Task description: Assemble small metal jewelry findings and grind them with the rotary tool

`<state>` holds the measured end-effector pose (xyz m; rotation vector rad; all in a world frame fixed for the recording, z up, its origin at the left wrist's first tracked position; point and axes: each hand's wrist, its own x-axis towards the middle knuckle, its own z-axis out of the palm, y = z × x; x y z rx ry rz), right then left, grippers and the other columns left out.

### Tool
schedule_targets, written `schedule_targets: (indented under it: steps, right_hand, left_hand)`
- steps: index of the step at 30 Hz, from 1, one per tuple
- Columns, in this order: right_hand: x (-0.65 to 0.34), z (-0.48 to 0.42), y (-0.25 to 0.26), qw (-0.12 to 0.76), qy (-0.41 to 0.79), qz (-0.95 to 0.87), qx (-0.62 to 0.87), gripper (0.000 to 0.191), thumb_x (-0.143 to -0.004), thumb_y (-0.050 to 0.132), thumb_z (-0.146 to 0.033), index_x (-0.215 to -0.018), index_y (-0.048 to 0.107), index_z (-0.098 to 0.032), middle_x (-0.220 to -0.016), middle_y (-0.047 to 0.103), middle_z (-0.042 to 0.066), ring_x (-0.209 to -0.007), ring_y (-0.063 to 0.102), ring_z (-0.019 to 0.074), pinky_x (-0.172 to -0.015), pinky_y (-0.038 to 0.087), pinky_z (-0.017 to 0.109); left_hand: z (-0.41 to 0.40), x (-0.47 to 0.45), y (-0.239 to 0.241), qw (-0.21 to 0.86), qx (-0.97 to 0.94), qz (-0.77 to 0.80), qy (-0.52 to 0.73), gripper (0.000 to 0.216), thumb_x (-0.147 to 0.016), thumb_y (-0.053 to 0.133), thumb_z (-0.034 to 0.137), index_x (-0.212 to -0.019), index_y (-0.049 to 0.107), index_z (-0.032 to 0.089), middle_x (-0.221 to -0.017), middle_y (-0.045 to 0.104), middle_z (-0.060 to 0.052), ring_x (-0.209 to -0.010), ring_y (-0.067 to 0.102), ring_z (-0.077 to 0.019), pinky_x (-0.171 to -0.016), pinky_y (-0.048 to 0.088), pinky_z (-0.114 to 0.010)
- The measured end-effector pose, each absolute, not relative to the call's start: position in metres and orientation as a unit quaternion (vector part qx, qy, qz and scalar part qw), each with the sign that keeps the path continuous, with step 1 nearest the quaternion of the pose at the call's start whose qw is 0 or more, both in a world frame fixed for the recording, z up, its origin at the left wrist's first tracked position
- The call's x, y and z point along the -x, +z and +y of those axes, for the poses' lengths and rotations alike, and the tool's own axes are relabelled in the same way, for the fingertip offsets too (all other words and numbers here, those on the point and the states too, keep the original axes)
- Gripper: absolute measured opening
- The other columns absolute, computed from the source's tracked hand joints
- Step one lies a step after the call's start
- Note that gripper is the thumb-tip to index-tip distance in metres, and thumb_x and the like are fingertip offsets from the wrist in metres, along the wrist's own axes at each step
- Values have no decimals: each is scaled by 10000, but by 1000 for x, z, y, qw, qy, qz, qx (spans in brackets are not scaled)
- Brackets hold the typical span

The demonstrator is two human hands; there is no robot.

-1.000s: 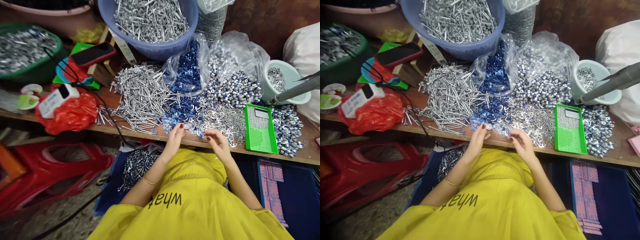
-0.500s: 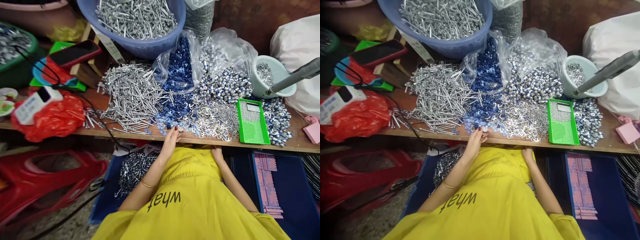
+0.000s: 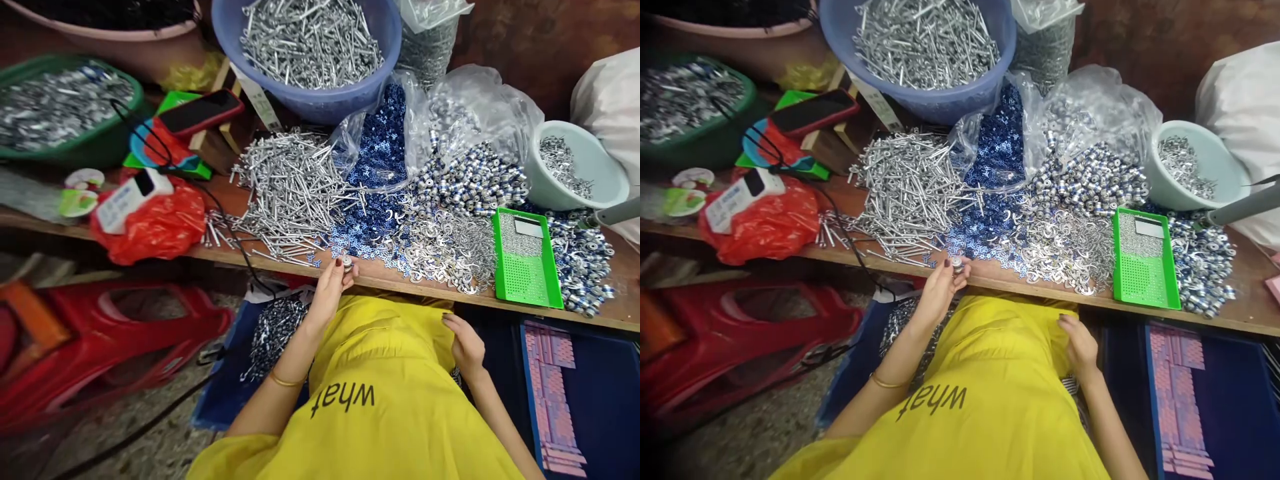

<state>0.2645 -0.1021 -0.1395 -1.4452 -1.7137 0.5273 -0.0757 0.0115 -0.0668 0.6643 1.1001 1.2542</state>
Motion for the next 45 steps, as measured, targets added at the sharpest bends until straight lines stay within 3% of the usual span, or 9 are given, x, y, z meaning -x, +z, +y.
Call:
schedule_targets:
  steps: [2, 4, 6, 10, 13, 20, 28, 41, 45]
  right_hand:
    - [-245, -87, -101, 377, 180, -765, 490, 439, -884, 512, -72, -1251, 656, -265, -1198, 720, 61, -1127, 686, 215, -950, 599, 382]
    - [-223, -56, -67, 449, 148, -737, 483, 525, -897, 520, -49, -1367, 553, -279, -1245, 696, 65, -1117, 691, 210, -918, 617, 379]
    - [-206, -16, -42, 489, 130, -723, 470, 519, -910, 542, -66, -1372, 532, -301, -1235, 698, 49, -1061, 710, 197, -875, 626, 366]
    - [-187, 57, -22, 410, 75, -773, 478, 329, -958, 511, -137, -1246, 618, -255, -1147, 723, 58, -1062, 688, 194, -928, 570, 374]
    - [-172, 83, -23, 333, 37, -810, 481, 227, -975, 491, -189, -1119, 664, -217, -1160, 703, 87, -1127, 620, 233, -957, 500, 431]
    - [-116, 57, -56, 141, 23, -857, 496, 177, -970, 527, -276, -959, 691, -209, -978, 688, 77, -913, 495, 241, -753, 327, 386]
    - [-112, 44, -70, 136, 97, -839, 519, 221, -974, 528, -334, -1121, 629, -204, -1058, 660, 92, -956, 485, 252, -777, 327, 378]
    - [-103, 71, -56, 51, 70, -857, 508, 107, -889, 649, -266, -948, 644, -177, -1003, 642, 115, -946, 503, 277, -744, 347, 375]
    - [-109, 72, -53, 148, 157, -843, 492, 98, -919, 589, -210, -895, 680, -185, -916, 684, 95, -903, 577, 242, -767, 435, 360]
  left_hand:
    - [15, 69, -65, 636, -295, 461, 544, 426, -870, 623, 561, -1005, 665, 159, -813, 585, -36, -596, 378, -87, -551, 323, -217]
    - [18, 62, -62, 648, -303, 441, 542, 407, -891, 603, 545, -1016, 669, 163, -833, 590, -44, -611, 381, -92, -558, 326, -222]
    - [19, 59, -58, 656, -311, 426, 540, 402, -910, 580, 541, -1031, 671, 169, -847, 589, -47, -616, 378, -93, -559, 327, -223]
    - [13, 73, -55, 636, -317, 427, 559, 405, -916, 575, 539, -1055, 671, 171, -848, 577, -45, -623, 376, -91, -558, 330, -217]
    - [4, 91, -59, 606, -304, 454, 578, 393, -921, 568, 534, -1097, 648, 192, -849, 582, -41, -615, 372, -95, -559, 329, -220]
    - [2, 91, -64, 605, -323, 468, 557, 393, -932, 536, 542, -1098, 634, 199, -891, 605, -55, -655, 425, -114, -618, 369, -244]
    - [12, 81, -63, 641, -350, 448, 516, 359, -960, 499, 516, -1112, 622, 215, -899, 603, -45, -647, 421, -108, -635, 366, -245]
    - [0, 65, -64, 648, -362, 482, 465, 401, -936, 515, 554, -1105, 624, 207, -897, 603, -39, -812, 546, -142, -695, 400, -221]
    - [2, 61, -62, 644, -377, 481, 460, 429, -926, 516, 572, -1119, 637, 208, -909, 613, -48, -793, 543, -147, -685, 414, -224]
